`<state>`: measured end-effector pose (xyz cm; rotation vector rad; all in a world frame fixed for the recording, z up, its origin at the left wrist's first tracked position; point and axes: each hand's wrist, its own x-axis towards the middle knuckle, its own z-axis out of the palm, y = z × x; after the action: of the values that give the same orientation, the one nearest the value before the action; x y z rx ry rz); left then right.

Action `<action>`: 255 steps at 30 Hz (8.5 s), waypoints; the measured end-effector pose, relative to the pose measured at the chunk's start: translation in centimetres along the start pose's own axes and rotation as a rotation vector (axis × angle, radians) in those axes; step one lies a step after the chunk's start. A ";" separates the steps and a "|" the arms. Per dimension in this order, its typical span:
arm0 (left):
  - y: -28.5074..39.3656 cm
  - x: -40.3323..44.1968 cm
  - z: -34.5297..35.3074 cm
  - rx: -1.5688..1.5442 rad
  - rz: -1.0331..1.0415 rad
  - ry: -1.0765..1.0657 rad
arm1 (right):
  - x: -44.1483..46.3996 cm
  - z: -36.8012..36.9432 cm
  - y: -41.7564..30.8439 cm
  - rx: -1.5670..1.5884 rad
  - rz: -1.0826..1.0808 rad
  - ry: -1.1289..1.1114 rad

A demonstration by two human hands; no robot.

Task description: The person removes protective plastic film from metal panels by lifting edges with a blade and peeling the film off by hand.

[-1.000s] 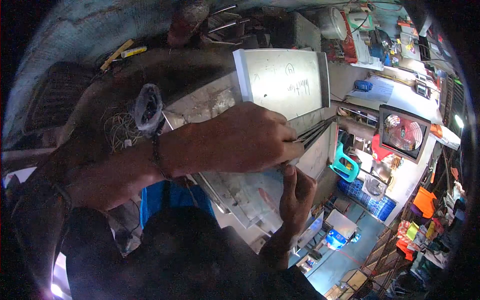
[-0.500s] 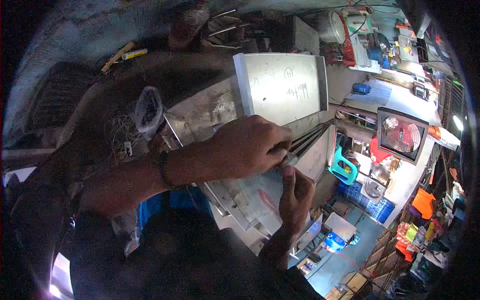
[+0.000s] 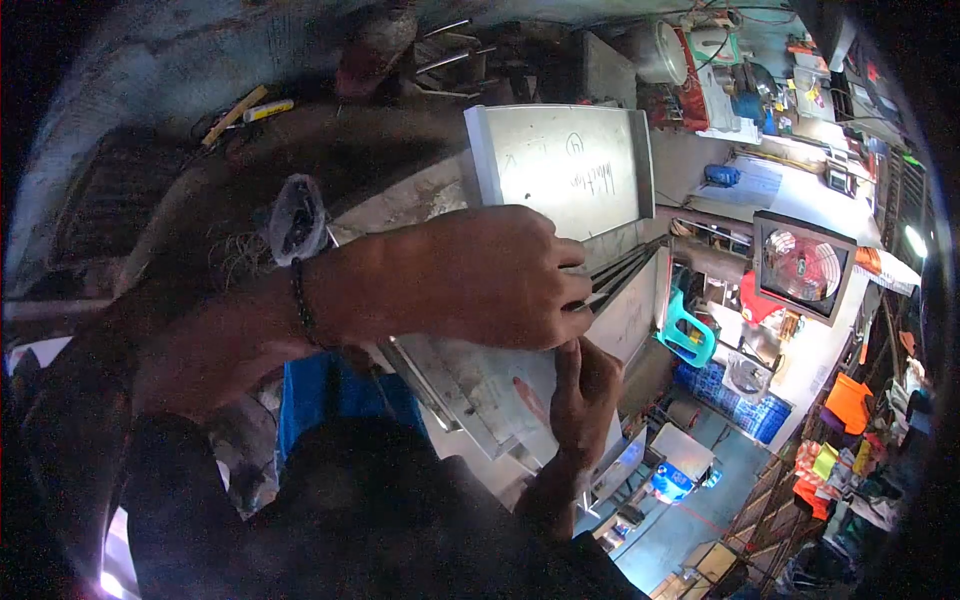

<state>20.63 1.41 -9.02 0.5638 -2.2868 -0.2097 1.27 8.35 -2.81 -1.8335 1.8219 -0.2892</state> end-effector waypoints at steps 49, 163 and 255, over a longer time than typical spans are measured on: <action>-0.5 -0.8 3.7 -0.619 -0.300 0.225 | 0.7 -0.5 1.1 -0.018 0.009 0.002; -0.4 -4.4 6.6 -0.598 -0.899 -0.077 | 0.3 -0.7 0.1 -0.109 0.005 0.015; -2.3 -5.0 6.9 -0.602 -0.504 -0.153 | 0.7 -1.3 -0.3 -0.103 -0.090 -0.061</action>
<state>19.58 1.52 -17.78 0.8008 -2.0291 -1.1717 0.91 7.34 -1.78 -1.9760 1.7452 -0.1732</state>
